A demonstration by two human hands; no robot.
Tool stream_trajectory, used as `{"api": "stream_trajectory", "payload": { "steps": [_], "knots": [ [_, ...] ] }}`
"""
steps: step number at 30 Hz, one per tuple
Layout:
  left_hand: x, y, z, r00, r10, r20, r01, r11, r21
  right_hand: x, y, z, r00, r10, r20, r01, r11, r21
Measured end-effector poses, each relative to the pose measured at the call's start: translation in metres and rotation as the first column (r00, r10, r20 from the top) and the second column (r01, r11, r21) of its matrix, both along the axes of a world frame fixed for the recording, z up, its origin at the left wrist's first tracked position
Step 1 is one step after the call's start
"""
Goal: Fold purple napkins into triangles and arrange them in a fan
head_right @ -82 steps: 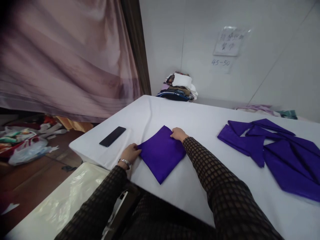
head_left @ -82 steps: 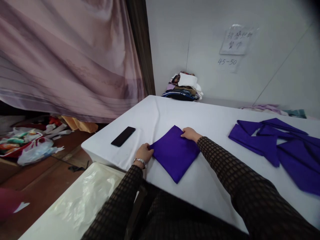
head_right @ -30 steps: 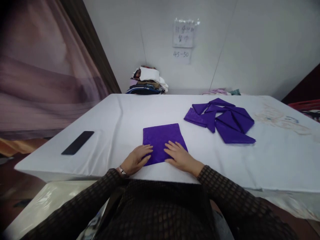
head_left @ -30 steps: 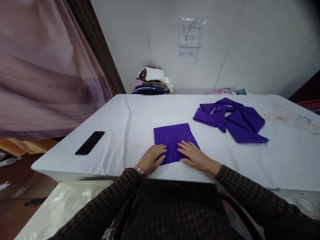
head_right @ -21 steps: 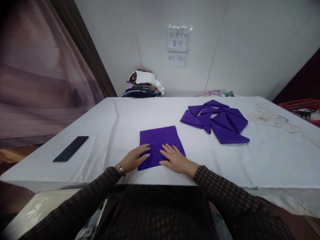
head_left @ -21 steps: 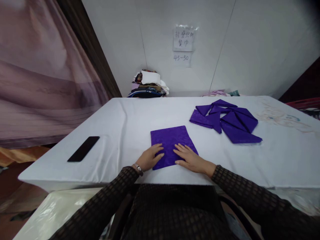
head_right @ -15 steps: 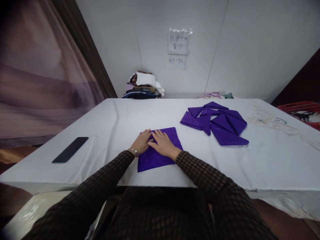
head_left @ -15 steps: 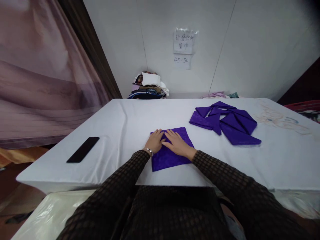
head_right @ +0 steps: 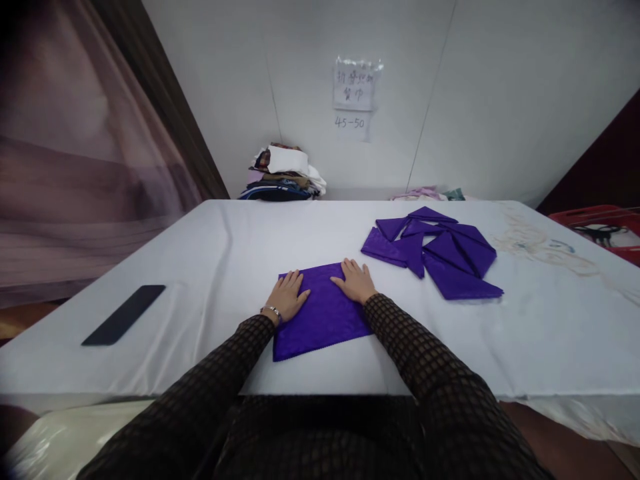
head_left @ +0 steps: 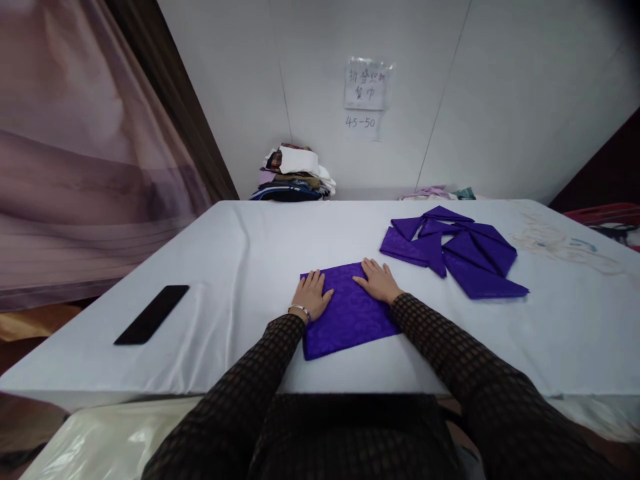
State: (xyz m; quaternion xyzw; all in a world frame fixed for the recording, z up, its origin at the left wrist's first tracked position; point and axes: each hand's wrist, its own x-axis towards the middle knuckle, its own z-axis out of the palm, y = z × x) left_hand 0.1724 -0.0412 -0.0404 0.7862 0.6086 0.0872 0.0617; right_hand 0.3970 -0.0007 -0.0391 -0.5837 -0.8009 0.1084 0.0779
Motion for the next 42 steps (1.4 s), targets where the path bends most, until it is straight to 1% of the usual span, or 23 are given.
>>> {"api": "stream_trajectory", "payload": {
  "steps": [3, 7, 10, 15, 18, 20, 21, 23, 24, 25, 28, 30, 32, 34, 36, 38, 40, 42],
  "knots": [
    [0.001, 0.001, 0.001, 1.000, -0.001, 0.015, 0.001, 1.000, -0.002, 0.008, 0.001, -0.001, 0.999, -0.031, 0.028, 0.032, 0.999, -0.003],
    [-0.001, 0.005, 0.007, 0.997, 0.009, 0.070, -0.005, 0.998, -0.055, 0.006, 0.000, -0.003, 0.999, -0.037, 0.031, 0.037, 0.999, 0.009],
    [-0.008, 0.007, 0.010, 0.996, 0.062, 0.067, -0.058, 0.996, -0.065, 0.005, 0.000, -0.002, 0.999, -0.036, 0.025, 0.035, 0.999, 0.021],
    [-0.020, 0.009, 0.007, 0.991, 0.129, 0.029, -0.125, 0.988, -0.094, 0.005, -0.001, 0.002, 0.999, -0.037, 0.016, 0.037, 0.999, 0.003],
    [-0.020, 0.010, 0.009, 0.971, 0.239, 0.009, -0.237, 0.966, -0.101, 0.004, -0.003, 0.006, 1.000, -0.028, -0.004, 0.028, 1.000, 0.001],
    [-0.018, 0.008, 0.011, 0.957, 0.289, -0.018, -0.290, 0.956, -0.054, 0.003, -0.004, 0.008, 1.000, -0.028, -0.013, 0.028, 1.000, 0.006],
    [-0.017, 0.006, 0.011, 0.962, 0.271, -0.033, -0.272, 0.962, -0.014, 0.002, -0.004, 0.008, 1.000, -0.027, -0.014, 0.027, 1.000, 0.005],
    [-0.015, 0.001, 0.009, 0.984, 0.170, -0.061, -0.166, 0.984, 0.057, 0.001, -0.004, 0.009, 1.000, -0.025, -0.017, 0.025, 1.000, 0.006],
    [-0.015, -0.002, 0.007, 0.990, 0.125, -0.071, -0.121, 0.991, 0.064, 0.001, -0.004, 0.009, 1.000, -0.023, -0.020, 0.023, 1.000, 0.006],
    [-0.016, -0.003, 0.005, 0.991, 0.109, -0.079, -0.106, 0.994, 0.042, 0.002, -0.004, 0.009, 0.999, -0.022, -0.024, 0.022, 1.000, 0.005],
    [-0.017, -0.005, 0.001, 0.985, 0.130, -0.116, -0.135, 0.990, -0.039, 0.003, -0.001, 0.014, 0.999, -0.021, -0.035, 0.021, 1.000, -0.015],
    [-0.017, -0.004, 0.001, 0.980, 0.136, -0.142, -0.144, 0.988, -0.049, 0.000, 0.001, 0.021, 0.999, -0.038, -0.035, 0.037, 0.998, -0.054],
    [-0.017, -0.003, 0.003, 0.979, 0.133, -0.157, -0.143, 0.988, -0.055, -0.010, 0.000, 0.030, 0.998, -0.051, -0.046, 0.048, 0.997, -0.059],
    [-0.017, -0.003, 0.004, 0.978, 0.130, -0.166, -0.142, 0.988, -0.060, -0.029, -0.003, 0.035, 0.997, -0.003, -0.079, 0.003, 1.000, 0.001],
    [-0.018, -0.003, 0.004, 0.976, 0.126, -0.176, -0.139, 0.988, -0.063, -0.051, -0.008, 0.035, 0.985, 0.131, -0.113, -0.122, 0.989, 0.080],
    [-0.019, -0.003, 0.003, 0.974, 0.127, -0.186, -0.142, 0.987, -0.068, -0.070, -0.014, 0.029, 0.962, 0.242, -0.130, -0.231, 0.968, 0.096],
    [-0.019, -0.002, 0.002, 0.973, 0.132, -0.189, -0.148, 0.986, -0.074, -0.077, -0.017, 0.021, 0.947, 0.290, -0.136, -0.283, 0.956, 0.072],
    [-0.019, -0.002, 0.002, 0.973, 0.134, -0.187, -0.150, 0.986, -0.077, -0.070, -0.017, 0.014, 0.947, 0.295, -0.131, -0.290, 0.956, 0.052]
  ]
}}
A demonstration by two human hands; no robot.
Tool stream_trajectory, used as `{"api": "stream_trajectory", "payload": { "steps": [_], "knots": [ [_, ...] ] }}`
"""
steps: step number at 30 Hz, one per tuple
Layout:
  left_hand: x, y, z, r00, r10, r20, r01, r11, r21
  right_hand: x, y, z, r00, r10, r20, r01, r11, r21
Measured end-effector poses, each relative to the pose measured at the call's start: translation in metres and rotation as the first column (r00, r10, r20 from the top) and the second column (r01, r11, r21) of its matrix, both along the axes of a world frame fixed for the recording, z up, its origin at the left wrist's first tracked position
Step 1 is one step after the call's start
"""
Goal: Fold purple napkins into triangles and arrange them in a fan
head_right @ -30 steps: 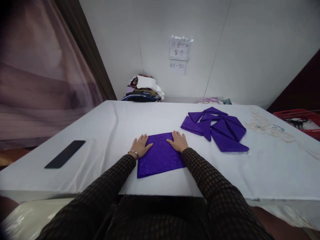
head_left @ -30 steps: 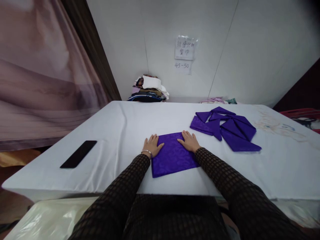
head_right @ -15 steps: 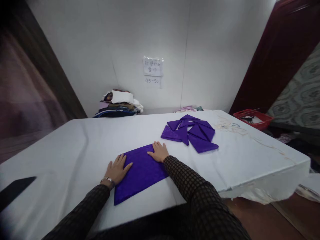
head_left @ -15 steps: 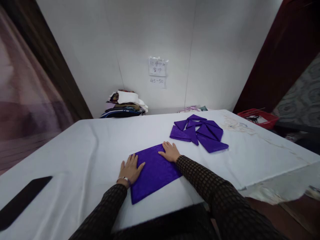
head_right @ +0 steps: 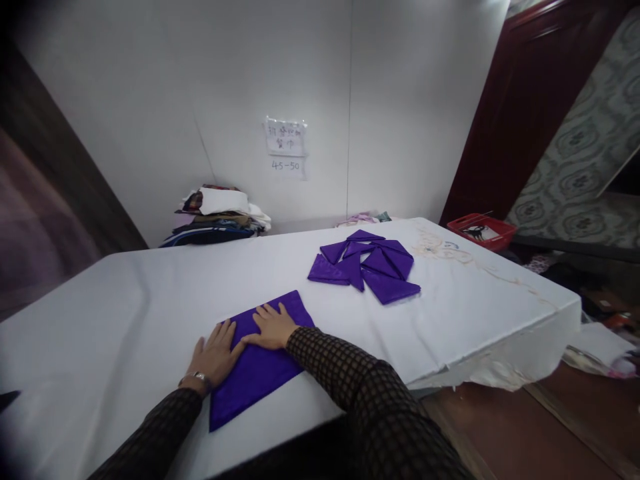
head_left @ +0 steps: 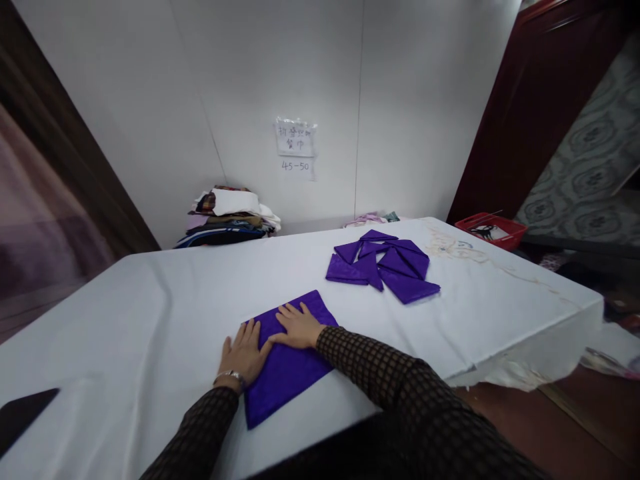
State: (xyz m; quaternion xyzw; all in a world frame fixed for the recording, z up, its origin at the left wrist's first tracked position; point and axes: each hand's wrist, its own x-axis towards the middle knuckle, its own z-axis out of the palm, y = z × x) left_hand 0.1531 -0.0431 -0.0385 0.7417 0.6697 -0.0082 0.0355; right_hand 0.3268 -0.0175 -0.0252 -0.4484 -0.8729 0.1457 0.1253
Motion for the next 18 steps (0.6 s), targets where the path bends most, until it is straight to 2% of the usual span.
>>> {"api": "stream_trajectory", "payload": {
  "steps": [2, 7, 10, 13, 18],
  "knots": [
    [0.000, 0.001, 0.000, 1.000, -0.002, 0.001, 0.002, 1.000, 0.001, 0.019, 0.001, -0.003, 0.999, -0.029, 0.017, 0.029, 1.000, -0.005],
    [0.001, 0.002, 0.001, 1.000, -0.005, -0.020, 0.005, 1.000, -0.008, 0.080, 0.001, 0.000, 0.981, -0.190, 0.050, 0.191, 0.981, -0.029],
    [0.001, 0.003, 0.001, 0.999, -0.006, -0.034, 0.006, 1.000, -0.006, 0.099, -0.007, 0.005, 0.962, -0.264, 0.075, 0.267, 0.963, -0.041],
    [0.001, 0.003, 0.001, 0.999, -0.008, -0.035, 0.008, 1.000, -0.008, 0.094, -0.023, 0.010, 0.959, -0.277, 0.057, 0.279, 0.960, -0.020],
    [0.001, 0.003, 0.002, 0.999, -0.010, -0.036, 0.010, 1.000, 0.000, 0.064, -0.059, 0.007, 1.000, -0.017, -0.008, 0.018, 0.997, 0.070]
  ]
}}
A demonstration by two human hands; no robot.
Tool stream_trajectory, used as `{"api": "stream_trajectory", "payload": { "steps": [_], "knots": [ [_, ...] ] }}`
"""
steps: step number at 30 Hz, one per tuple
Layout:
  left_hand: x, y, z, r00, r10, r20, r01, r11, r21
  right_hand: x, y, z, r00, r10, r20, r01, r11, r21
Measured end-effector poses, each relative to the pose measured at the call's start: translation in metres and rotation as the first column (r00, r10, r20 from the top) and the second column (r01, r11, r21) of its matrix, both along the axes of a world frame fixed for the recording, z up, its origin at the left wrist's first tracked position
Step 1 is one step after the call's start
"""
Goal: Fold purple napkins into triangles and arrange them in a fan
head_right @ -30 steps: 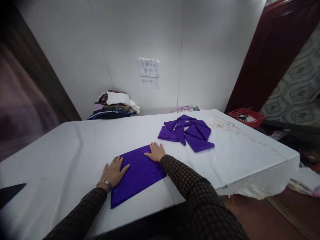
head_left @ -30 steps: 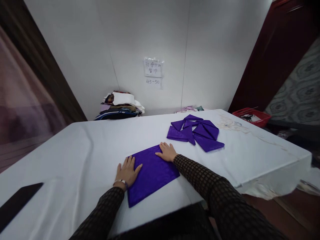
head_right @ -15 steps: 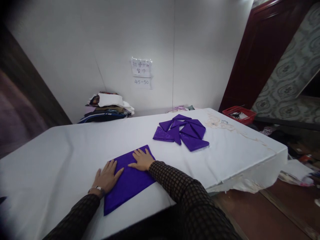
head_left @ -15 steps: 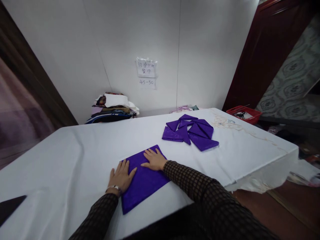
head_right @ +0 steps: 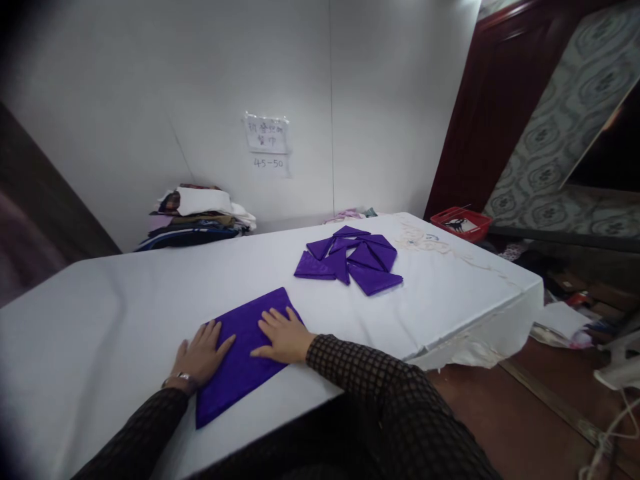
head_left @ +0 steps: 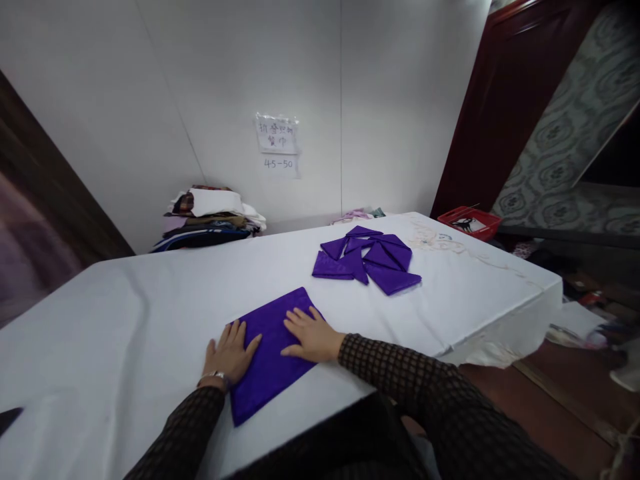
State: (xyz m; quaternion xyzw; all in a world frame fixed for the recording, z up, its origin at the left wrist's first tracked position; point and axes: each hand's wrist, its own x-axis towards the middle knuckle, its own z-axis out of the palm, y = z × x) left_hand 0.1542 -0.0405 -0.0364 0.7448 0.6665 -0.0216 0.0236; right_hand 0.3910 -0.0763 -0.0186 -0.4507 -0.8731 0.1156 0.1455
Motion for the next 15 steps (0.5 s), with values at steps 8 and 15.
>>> {"api": "stream_trajectory", "payload": {
  "steps": [8, 15],
  "knots": [
    [0.001, 0.000, 0.001, 1.000, 0.003, 0.028, -0.003, 1.000, 0.010, 0.047, -0.015, -0.009, 0.995, -0.064, 0.070, 0.070, 0.994, -0.085],
    [0.002, 0.000, 0.002, 0.999, 0.000, 0.044, -0.001, 1.000, 0.017, 0.065, -0.028, 0.003, 0.979, -0.189, 0.078, 0.197, 0.974, -0.113]
  ]
}}
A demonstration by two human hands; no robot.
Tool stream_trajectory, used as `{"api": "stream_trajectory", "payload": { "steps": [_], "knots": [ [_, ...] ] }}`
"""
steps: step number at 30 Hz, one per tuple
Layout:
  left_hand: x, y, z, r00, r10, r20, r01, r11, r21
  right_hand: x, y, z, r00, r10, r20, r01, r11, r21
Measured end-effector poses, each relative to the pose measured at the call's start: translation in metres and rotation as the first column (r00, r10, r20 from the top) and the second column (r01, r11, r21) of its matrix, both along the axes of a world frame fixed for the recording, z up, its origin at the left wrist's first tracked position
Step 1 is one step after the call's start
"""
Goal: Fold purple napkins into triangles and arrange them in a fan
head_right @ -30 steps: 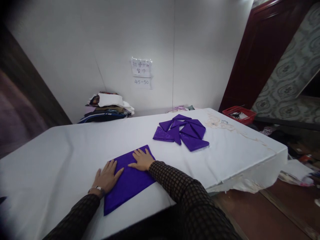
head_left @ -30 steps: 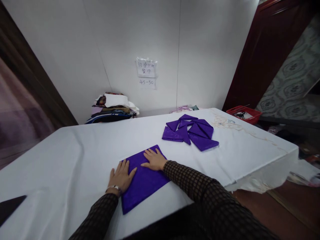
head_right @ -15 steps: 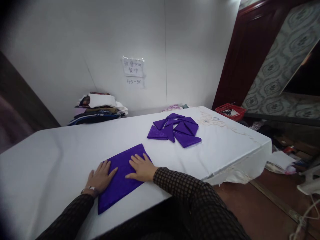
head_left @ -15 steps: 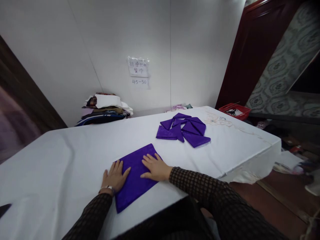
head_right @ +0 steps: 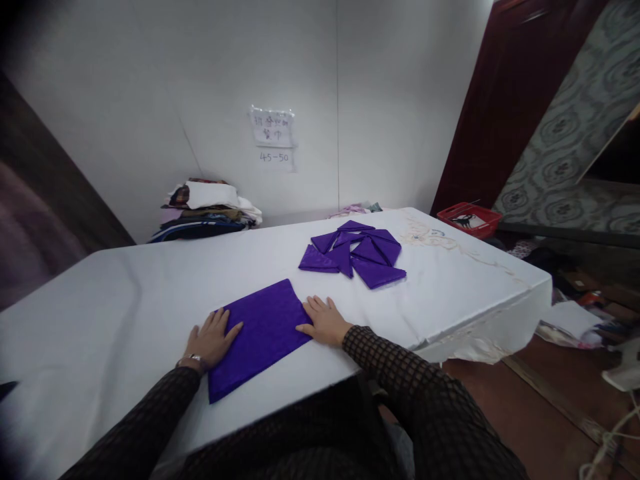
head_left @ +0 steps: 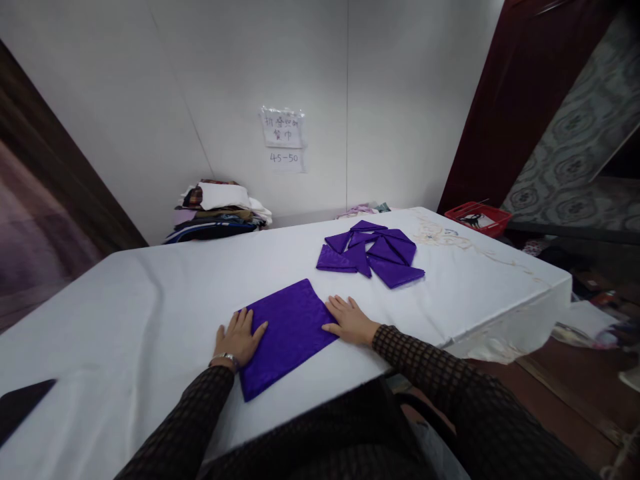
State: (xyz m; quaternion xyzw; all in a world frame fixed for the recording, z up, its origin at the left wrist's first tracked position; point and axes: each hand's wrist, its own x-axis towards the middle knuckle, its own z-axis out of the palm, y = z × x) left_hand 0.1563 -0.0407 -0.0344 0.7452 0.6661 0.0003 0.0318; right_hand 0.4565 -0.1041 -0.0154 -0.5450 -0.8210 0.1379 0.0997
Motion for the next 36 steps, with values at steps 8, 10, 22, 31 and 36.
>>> {"api": "stream_trajectory", "payload": {
  "steps": [8, 10, 22, 31, 36],
  "knots": [
    [0.000, 0.000, 0.002, 1.000, -0.003, -0.008, 0.003, 1.000, 0.004, -0.070, -0.003, 0.011, 0.957, 0.288, -0.037, -0.283, 0.954, 0.097],
    [-0.001, 0.001, 0.001, 1.000, -0.002, -0.007, 0.002, 1.000, 0.005, -0.071, -0.001, 0.003, 0.951, 0.308, -0.026, -0.307, 0.951, 0.044],
    [-0.003, 0.003, -0.001, 1.000, -0.004, -0.029, 0.005, 1.000, 0.022, 0.013, -0.016, -0.003, 0.998, 0.024, -0.056, -0.021, 0.998, 0.051],
    [-0.004, 0.004, -0.003, 0.999, -0.006, -0.038, 0.007, 1.000, 0.026, 0.065, -0.025, -0.014, 0.257, -0.487, -0.835, 0.386, 0.844, -0.373],
    [-0.004, 0.004, -0.003, 0.999, -0.013, -0.037, 0.014, 0.999, 0.035, 0.100, -0.029, -0.001, -0.429, -0.546, -0.720, 0.251, 0.694, -0.675]
  ]
}}
